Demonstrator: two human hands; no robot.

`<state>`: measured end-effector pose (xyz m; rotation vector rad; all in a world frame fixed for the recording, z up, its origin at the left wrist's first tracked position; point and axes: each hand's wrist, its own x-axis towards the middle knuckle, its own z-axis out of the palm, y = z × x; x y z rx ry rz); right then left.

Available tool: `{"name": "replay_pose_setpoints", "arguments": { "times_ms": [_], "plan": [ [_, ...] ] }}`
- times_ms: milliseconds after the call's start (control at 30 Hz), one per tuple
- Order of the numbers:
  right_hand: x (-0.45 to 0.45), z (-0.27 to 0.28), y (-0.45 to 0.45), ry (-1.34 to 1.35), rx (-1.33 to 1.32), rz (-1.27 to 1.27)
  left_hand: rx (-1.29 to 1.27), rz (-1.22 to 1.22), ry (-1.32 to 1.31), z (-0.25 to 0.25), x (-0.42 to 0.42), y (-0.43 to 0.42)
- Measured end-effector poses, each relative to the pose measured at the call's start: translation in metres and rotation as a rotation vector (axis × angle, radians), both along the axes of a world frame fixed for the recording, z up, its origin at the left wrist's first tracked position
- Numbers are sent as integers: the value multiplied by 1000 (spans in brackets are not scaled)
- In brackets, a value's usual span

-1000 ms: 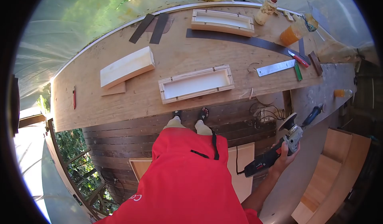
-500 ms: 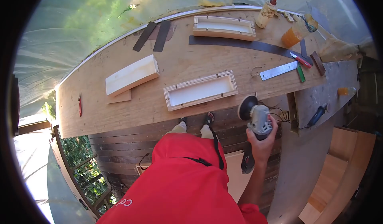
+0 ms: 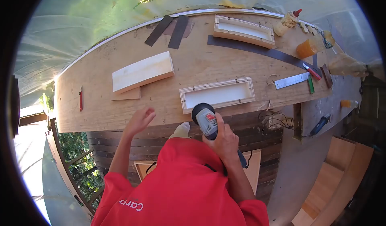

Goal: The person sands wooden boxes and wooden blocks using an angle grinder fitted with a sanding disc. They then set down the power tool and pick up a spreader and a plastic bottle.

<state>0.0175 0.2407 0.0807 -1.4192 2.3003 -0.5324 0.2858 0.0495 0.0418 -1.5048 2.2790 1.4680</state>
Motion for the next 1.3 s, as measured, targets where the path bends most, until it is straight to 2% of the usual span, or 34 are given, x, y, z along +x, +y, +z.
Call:
{"name": "replay_pose_setpoints", "arguments": {
  "times_ms": [67,233,500,900,1000,1100,1300],
  "plan": [
    [15,0,-3,37,66,46,-69,97,280,-25,-38,-18],
    [41,-4,-11,74,144,70,30,43,451,-67,-96,-34],
    [53,-8,-14,84,178,-2,182,88,393,-85,-105,-41],
    [-38,6,5,79,225,-493,203,98,404,-94,-106,-49],
    [-45,5,6,82,197,-530,217,91,396,-96,-108,-52],
    [-27,3,0,60,215,-483,242,97,404,-99,-110,-54],
    [46,-9,-14,93,155,-225,324,137,398,-93,-112,-55]
  ]
}}
